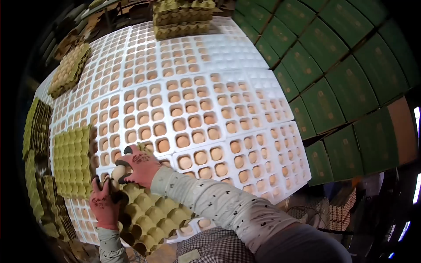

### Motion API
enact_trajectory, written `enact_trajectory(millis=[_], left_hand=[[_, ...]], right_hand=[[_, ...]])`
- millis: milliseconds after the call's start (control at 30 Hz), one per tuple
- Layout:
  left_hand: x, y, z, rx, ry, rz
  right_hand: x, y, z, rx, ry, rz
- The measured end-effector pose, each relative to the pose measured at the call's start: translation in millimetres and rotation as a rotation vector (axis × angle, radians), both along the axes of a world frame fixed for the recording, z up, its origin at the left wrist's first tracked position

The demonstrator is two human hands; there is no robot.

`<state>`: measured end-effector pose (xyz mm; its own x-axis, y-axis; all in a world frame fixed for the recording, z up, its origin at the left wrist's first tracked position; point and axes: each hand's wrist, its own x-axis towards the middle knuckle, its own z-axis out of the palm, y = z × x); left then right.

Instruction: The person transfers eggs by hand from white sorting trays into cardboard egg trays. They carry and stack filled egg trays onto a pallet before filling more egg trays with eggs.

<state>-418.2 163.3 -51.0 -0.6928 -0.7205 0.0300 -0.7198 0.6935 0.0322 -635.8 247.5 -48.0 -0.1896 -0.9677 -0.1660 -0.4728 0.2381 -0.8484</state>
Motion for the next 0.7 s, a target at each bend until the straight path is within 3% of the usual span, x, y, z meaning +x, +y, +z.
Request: enact_trajectory(millis=[67, 133, 200, 267, 333, 367, 400, 433, 467, 500, 567, 600, 667, 700], left_hand=[[16.5, -14.3, 0.6, 0.295, 0.297, 0.027], [29.4, -28.0, -15.8, 0.707, 0.808, 0.101], [6.0, -22.4, -15.2, 0.809, 0.834, 0.113], [-81.9, 28.4, 4.0, 0.861, 0.881, 0.102], [-185.3, 83.8, 8.4, 1.084, 0.986, -0.074], [-236.7, 101.5, 6.0, 1.017, 0.869, -0.278], [-291.5, 125.9, 3.0, 0.986, 0.912, -0.44], [-342.4, 142.0, -11.7, 1.011, 0.87, -0.501], [-395.3, 161.0, -11.3, 0.88, 0.814, -0.567], [-441.7, 179.7, -9.3, 0.852, 0.808, -0.522], [-528.0, 192.5, -32.4, 0.498, 0.669, -0.51], [-555.7, 197.5, -28.0, 0.34, 0.474, -0.496], [-602.5, 192.0, -32.0, 0.231, 0.024, -0.498], [-613.3, 191.1, -36.3, 0.25, 0.059, -0.461]], right_hand=[[-40.5, 38.8, -5.4, -0.156, -0.103, -0.126], [-103.9, 94.0, -2.4, -0.264, 0.038, -0.24], [-182.4, 156.2, -5.3, -0.192, 0.164, -0.466], [-272.4, 217.2, -31.3, -0.269, 0.187, -0.731], [-352.4, 266.3, -51.0, 0.011, 0.79, -0.872], [-374.4, 281.7, -43.3, 0.147, 0.936, -0.845], [-394.2, 290.5, -35.9, 0.279, 1.082, -0.81], [-414.0, 294.8, -39.1, 0.319, 1.102, -0.715], [-431.5, 299.3, -43.7, 0.363, 1.119, -0.62], [-448.0, 302.5, -48.4, 0.405, 1.134, -0.526], [-463.3, 289.4, -36.3, 0.411, 1.158, -0.495], [-468.0, 280.4, -32.9, 0.415, 1.166, -0.479], [-479.3, 263.8, -35.6, 0.252, 1.186, -0.573], [-488.1, 254.6, -42.9, 0.283, 1.232, -0.569]])
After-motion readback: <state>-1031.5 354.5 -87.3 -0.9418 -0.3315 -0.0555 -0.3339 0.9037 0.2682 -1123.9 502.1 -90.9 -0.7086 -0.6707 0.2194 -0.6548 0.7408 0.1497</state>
